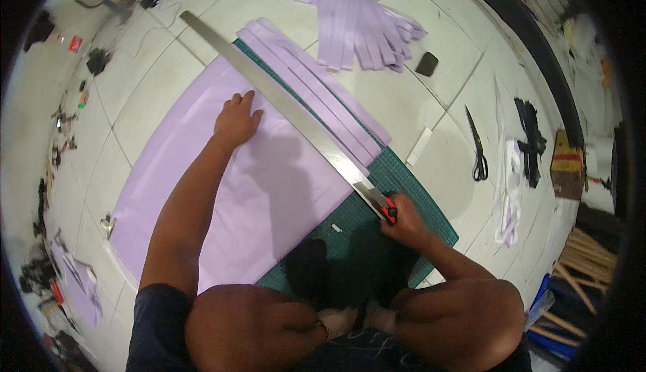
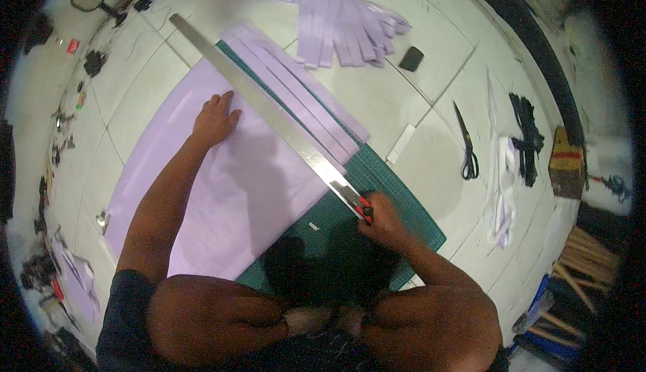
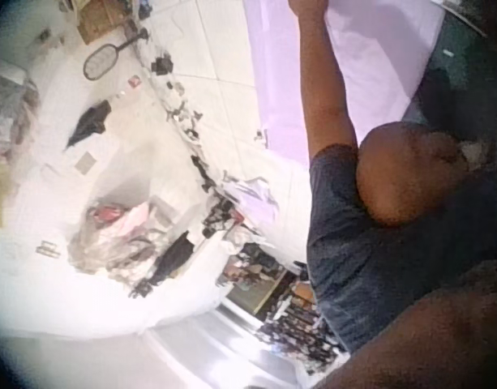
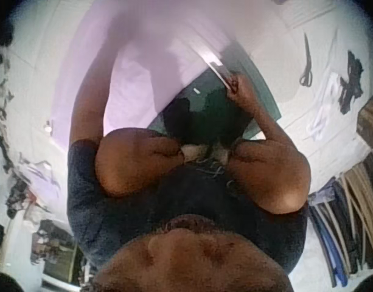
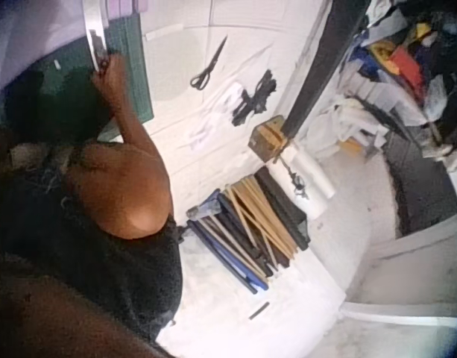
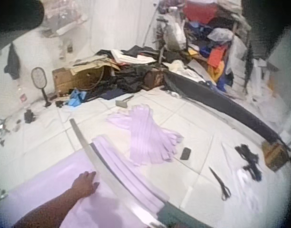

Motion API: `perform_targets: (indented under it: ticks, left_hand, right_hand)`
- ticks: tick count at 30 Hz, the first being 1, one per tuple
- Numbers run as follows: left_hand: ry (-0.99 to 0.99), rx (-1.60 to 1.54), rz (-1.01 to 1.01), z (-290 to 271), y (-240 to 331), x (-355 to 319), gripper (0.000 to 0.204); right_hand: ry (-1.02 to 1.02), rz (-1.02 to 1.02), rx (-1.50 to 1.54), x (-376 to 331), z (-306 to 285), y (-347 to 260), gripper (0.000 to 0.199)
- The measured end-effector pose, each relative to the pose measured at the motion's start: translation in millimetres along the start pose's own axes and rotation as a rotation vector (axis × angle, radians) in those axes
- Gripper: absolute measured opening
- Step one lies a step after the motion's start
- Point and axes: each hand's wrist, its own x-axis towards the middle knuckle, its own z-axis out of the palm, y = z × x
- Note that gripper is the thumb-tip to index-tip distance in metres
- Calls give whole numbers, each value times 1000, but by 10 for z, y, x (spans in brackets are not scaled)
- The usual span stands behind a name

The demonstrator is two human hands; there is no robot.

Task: The person measures and cuts strips of purple fabric using a straight edge and a utility knife on a cutting mat on the floor.

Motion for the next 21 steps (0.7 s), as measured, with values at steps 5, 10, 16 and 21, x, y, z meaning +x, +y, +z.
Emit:
perform_targets:
  ticks: [5, 10, 16, 21]
  left_hand:
    - [39, -20, 50, 83, -186, 9, 61]
    - [-20, -47, 13, -21, -78, 17, 66]
    - [-69, 73, 17, -130, 64, -15, 88]
    - [-63, 89, -5, -143, 191, 51, 89]
  right_hand:
    - [78, -7, 60, -33, 203, 95, 58]
    - [-17, 193, 24, -20, 5, 73, 58]
    - [-89, 147, -113, 29, -122, -88, 55]
    - [-91, 207, -107, -59, -308, -20, 52]
